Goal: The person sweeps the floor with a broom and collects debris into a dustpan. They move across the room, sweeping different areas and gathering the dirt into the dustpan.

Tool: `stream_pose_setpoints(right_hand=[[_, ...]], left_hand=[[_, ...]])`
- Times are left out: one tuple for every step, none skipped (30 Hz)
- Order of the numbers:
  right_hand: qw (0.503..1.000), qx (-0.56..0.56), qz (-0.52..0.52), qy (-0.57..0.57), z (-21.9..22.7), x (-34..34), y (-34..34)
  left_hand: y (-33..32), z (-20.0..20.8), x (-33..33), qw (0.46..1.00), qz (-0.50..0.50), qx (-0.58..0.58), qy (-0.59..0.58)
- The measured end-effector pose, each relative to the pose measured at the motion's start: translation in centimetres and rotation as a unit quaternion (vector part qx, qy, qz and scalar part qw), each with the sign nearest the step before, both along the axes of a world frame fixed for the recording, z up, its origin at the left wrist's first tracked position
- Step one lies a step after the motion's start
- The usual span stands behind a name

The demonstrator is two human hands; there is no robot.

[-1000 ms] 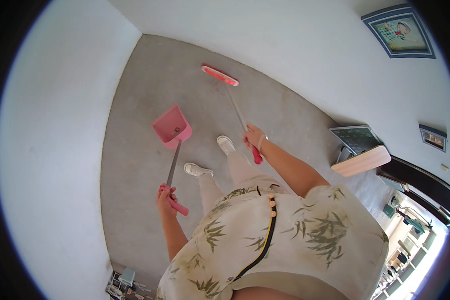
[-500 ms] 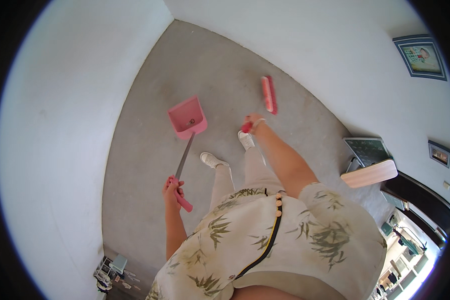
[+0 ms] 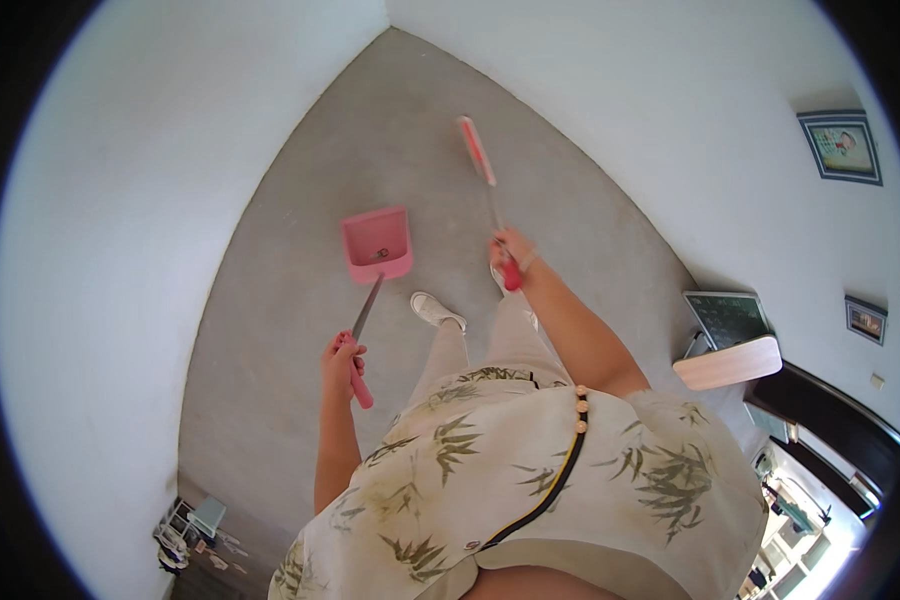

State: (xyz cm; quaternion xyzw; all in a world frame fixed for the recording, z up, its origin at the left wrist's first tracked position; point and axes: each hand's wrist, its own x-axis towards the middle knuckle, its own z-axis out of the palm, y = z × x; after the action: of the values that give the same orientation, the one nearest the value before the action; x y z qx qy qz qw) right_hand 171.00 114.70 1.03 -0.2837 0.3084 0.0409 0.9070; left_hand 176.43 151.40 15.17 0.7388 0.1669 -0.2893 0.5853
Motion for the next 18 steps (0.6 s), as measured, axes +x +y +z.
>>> stream_pose_setpoints(right_hand=[[0.997,0.025,-0.044,0.060,0.0,-2.1,-0.1],[0.987,0.052,-0.087,0.122,-0.2,-4.2,0.2],[0.984,0.050,-0.101,0.139,-0.1,-6.1,0.6],[0.980,0.048,-0.116,0.157,0.0,-7.7,0.8],[0.972,0.088,-0.132,0.172,-0.5,-9.1,0.2],[0.963,0.128,-0.149,0.186,-1.6,-10.3,-0.3],[0.951,0.169,-0.167,0.197,-2.5,-10.6,-0.7],[0.935,0.203,-0.183,0.224,-3.4,-11.0,-1.0],[0.933,0.213,-0.191,0.219,-4.4,-11.2,-0.9],[0.929,0.226,-0.200,0.215,-4.9,-11.1,-0.2],[0.927,0.234,-0.209,0.208,-4.6,-10.8,0.0],[0.926,0.235,-0.204,0.215,-4.5,-10.1,1.1],[0.926,0.235,-0.193,0.224,-3.8,-7.4,2.8],[0.928,0.240,-0.178,0.221,-2.2,-4.4,4.6],[0.930,0.241,-0.153,0.231,-1.8,-2.4,6.0],[0.911,0.308,-0.185,0.203,-1.8,-0.6,7.2],[0.923,0.317,-0.155,0.153,-0.8,3.0,8.1],[0.933,0.322,-0.117,0.108,0.0,5.4,8.2]], left_hand=[[-0.2,0.2,0.1,1.000,-0.001,-0.003,0.004],[0.1,0.2,0.0,1.000,0.003,0.005,0.005],[0.4,0.3,0.1,1.000,0.006,0.011,0.007],[0.6,0.3,0.0,1.000,0.008,0.016,0.009],[0.5,0.3,-0.1,1.000,0.008,0.013,0.009],[0.4,0.4,-0.2,1.000,0.007,0.010,0.008],[0.3,0.7,0.4,1.000,0.004,0.007,0.005],[0.1,0.8,0.1,1.000,0.011,0.004,0.005],[0.1,0.9,-0.3,1.000,0.018,0.001,0.005],[0.2,1.0,-0.5,1.000,0.025,0.000,0.005],[0.1,0.9,-1.1,1.000,0.027,0.002,0.006],[0.4,0.8,-1.8,1.000,0.030,0.005,0.008],[0.1,0.4,-2.3,1.000,0.030,0.006,0.009],[0.6,0.7,-0.4,1.000,0.026,0.006,0.000],[0.6,0.3,-0.7,1.000,0.027,0.006,0.000],[0.5,0.1,-0.7,1.000,0.024,0.006,-0.001],[0.0,0.5,0.4,1.000,0.013,0.010,0.001],[-0.5,0.6,-0.1,1.000,0.013,0.013,0.006]])
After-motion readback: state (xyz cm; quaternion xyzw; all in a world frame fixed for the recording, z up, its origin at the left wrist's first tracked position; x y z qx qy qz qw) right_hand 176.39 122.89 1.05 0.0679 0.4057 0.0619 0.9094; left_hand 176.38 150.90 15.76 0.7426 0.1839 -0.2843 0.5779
